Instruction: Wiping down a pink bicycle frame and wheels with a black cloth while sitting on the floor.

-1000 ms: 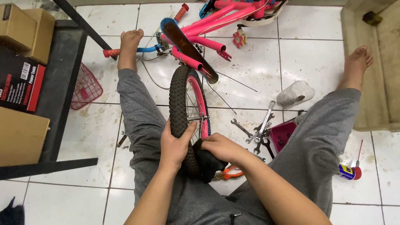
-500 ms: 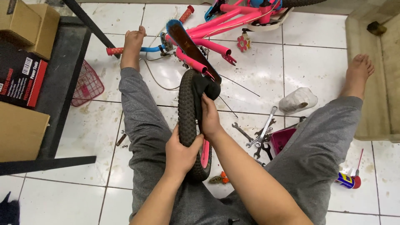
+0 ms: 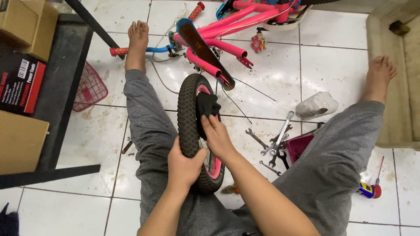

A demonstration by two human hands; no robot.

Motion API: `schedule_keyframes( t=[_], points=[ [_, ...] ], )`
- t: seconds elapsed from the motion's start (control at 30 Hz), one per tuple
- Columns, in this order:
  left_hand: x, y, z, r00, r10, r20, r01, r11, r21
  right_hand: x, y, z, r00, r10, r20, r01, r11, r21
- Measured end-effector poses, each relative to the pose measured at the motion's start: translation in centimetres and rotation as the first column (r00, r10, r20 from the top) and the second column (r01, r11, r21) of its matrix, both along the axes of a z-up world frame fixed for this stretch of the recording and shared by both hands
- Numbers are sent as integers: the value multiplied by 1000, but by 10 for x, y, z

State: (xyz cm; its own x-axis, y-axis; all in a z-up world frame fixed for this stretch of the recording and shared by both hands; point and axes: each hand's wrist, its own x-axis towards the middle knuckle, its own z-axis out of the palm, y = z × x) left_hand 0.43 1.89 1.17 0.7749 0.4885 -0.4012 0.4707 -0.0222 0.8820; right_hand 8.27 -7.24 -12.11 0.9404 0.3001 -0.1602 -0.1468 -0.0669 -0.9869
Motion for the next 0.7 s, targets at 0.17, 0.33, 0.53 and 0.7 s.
schedule_keyframes(
  t=[0.17, 0.33, 0.53, 0.7],
  points=[
    [3, -3, 8, 1000, 3, 13, -3, 1000, 7, 12, -29, -5, 912, -246, -327, 388, 775, 499],
    [4, -1, 11, 999, 17, 38, -16, 1000, -11, 24, -57, 25, 849, -232, -475, 524, 489, 697],
    [6, -2, 7, 999, -15, 29, 15, 1000, -4, 11, -46, -86, 842, 124, 526, -53, 988, -148],
    [4, -3, -5, 999, -6, 35, 6, 1000, -1, -10, -8, -25, 894, 101, 436, 56, 941, -332]
  ],
)
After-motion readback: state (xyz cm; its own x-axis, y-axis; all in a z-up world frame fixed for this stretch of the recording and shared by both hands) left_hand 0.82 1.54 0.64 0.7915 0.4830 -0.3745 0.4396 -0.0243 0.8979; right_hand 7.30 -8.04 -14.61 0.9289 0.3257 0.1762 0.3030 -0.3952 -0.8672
